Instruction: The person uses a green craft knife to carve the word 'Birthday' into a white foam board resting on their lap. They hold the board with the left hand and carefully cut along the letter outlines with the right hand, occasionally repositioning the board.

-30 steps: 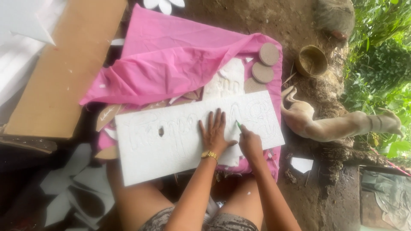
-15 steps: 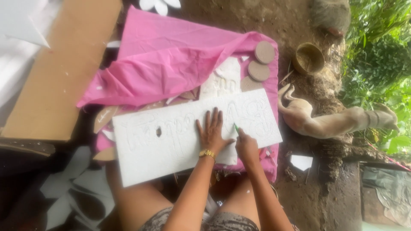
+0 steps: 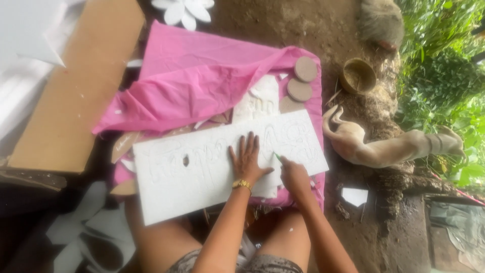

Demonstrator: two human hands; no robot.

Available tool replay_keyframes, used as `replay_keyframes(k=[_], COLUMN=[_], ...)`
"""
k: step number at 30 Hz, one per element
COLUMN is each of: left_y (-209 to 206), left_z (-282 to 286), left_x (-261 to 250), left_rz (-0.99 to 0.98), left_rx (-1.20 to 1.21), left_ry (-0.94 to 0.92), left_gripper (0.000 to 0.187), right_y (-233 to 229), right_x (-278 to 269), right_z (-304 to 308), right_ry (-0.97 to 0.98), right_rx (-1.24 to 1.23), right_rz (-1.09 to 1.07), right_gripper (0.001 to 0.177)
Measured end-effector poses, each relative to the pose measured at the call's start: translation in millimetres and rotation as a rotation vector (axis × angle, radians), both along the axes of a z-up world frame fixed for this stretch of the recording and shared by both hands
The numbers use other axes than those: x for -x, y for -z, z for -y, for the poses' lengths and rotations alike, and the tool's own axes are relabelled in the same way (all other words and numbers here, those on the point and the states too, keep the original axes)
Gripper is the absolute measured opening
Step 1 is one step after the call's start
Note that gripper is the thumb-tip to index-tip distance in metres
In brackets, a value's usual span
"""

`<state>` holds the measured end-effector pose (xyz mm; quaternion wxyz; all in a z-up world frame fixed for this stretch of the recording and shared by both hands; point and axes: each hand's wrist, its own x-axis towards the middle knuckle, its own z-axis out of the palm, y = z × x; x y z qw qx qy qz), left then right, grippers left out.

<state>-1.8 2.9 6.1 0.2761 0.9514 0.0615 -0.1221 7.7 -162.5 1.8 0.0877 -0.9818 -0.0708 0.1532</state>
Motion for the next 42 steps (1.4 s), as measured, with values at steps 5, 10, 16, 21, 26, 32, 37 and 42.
replay_keyframes(k=[5, 10, 16, 21, 26, 32, 37, 42], left_y=[-4, 25, 41, 24, -45, -169, -237, -107], left_z=[-3, -14, -60, -69, -80, -78, -44, -29], left_x=[-1, -24, -57, -71, -85, -72, -11, -3], left_rz=[0.006, 0.008, 0.155, 0.076, -0.078, -0.261, -0.041, 0.041], left_rx=[0.013, -0.010, -0.208, -0.337, -0.054, 0.601, 1.137, 1.546], left_ry=[0.007, 0.050, -0.054, 0.045, 0.171, 0.223, 0.010, -0.238], left_gripper=[0.107, 0.084, 0.060, 0.046, 0.057, 0.069, 0.046, 0.025], right_y=[-45, -31, 18, 16, 25, -110, -204, -245], right_x=[46, 88, 89, 76, 61, 35, -1, -22], right_z=[2, -3, -4, -8, 24, 55, 73, 67], right_ry=[0.426, 0.975, 1.062, 1.175, 1.301, 0.968, 0.470, 0.235], right_rx=[-0.264, -0.677, -1.256, -1.250, -1.432, -1.571, -1.419, -1.359], right_rz=[-0.054, -0.092, -0.122, -0.132, 0.046, 0.451, 0.634, 0.687], right_gripper=[0.037, 0.024, 0.018, 0.017, 0.010, 0.011, 0.020, 0.018])
